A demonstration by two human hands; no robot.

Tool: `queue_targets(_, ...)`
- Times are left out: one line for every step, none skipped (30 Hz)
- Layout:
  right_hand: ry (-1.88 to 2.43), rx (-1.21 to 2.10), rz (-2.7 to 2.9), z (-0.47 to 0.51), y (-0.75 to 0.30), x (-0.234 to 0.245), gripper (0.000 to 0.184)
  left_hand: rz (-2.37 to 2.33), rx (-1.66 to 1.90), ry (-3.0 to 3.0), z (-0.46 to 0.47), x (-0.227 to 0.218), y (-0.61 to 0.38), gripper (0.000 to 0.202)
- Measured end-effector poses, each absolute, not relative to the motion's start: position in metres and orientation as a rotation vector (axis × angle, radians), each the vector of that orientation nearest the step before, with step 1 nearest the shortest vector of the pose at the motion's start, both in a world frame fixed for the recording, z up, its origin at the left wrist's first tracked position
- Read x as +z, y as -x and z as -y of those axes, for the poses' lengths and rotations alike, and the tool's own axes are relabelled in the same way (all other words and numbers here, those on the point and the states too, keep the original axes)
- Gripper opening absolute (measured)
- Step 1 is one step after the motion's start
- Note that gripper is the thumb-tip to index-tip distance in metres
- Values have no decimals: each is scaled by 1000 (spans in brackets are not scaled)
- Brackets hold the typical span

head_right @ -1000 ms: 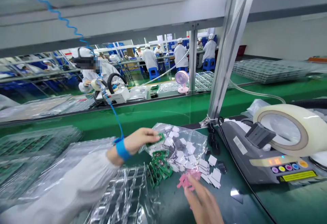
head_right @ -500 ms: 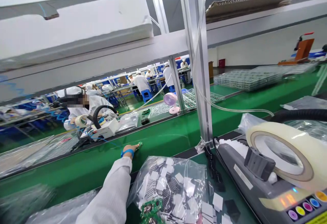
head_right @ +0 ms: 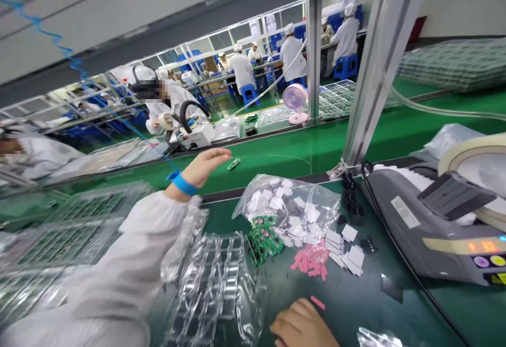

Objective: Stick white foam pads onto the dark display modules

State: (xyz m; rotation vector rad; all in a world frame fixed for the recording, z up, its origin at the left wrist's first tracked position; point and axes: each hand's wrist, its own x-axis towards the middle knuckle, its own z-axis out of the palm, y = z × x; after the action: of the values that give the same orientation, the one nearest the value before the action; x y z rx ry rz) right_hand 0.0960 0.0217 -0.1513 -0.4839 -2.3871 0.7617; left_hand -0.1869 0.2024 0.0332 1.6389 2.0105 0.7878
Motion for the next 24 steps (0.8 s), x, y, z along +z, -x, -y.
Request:
queue_targets(518, 797, 2397, -20, -97, -143, 10, -1940, 767, -1680, -172, 32, 180, 23)
queue_targets(569, 836, 2401, -18, -97, -134, 11, -1879, 732, -1716, -140, 27, 172, 20)
queue_targets(608, 859, 2389, -15, -97, -126, 13, -1838, 701, -1745, -108, 19, 163, 17)
queue_targets(636, 864, 2369, -12, -94, -119, 15, -1811, 670, -1770, -78, 9, 155, 15)
queue_targets(661, 857, 2350, -7, -89, -113, 16, -1791, 641, -1794, -50, -3, 147, 11)
queue_targets(689, 833, 2348, -3, -82, -109, 17, -1790, 623, -1810, -25, -17, 142, 7)
queue_targets(724, 801, 2370, 0, -73, -107, 16, -1824, 624, -1817, -4, -31, 138, 9)
queue_targets(759, 764, 2408, 3, -63, -106, 14, -1881, 642, -1812, 13, -45, 136, 14)
queue_targets(793, 724, 2452, 4, -52, -106, 11, -1947, 664, -1800, 27, -58, 137, 19)
queue_targets(822, 686, 2495, 5, -40, -108, 8, -2012, 687, -1782, 38, -69, 139, 24)
queue_targets(840, 653, 2531, 4, -29, -110, 7, -2070, 705, -1762, 46, -78, 142, 27)
queue_targets(846, 630, 2557, 3, -19, -112, 7, -2117, 717, -1743, 52, -86, 145, 29)
queue_targets(844, 613, 2577, 1, -11, -115, 6, -2152, 723, -1728, 57, -92, 148, 31)
queue_targets(839, 594, 2599, 0, -5, -117, 6, -2176, 726, -1719, 60, -97, 151, 31)
queue_targets(829, 575, 2621, 0, -1, -118, 7, -2188, 727, -1718, 62, -100, 153, 32)
queue_targets(813, 559, 2638, -1, 2, -118, 8, -2189, 728, -1724, 63, -103, 155, 33)
queue_targets(794, 546, 2651, -1, 2, -117, 9, -2190, 728, -1728, 64, -105, 156, 34)
queue_targets(776, 538, 2657, -1, 1, -115, 9, -2195, 728, -1723, 64, -107, 157, 37)
queue_targets(765, 538, 2655, -1, -2, -112, 9, -2205, 725, -1704, 64, -108, 158, 40)
queue_targets(768, 548, 2641, -3, -6, -108, 9, -2217, 717, -1670, 64, -110, 160, 45)
queue_targets(789, 569, 2613, -5, -11, -103, 9, -2227, 703, -1627, 63, -110, 162, 50)
queue_targets(829, 599, 2572, -7, -18, -98, 10, -2233, 688, -1578, 63, -110, 164, 56)
queue_targets(880, 632, 2520, -10, -24, -93, 11, -2228, 679, -1528, 62, -109, 165, 61)
queue_targets(932, 664, 2465, -11, -31, -87, 11, -2203, 679, -1483, 61, -107, 166, 64)
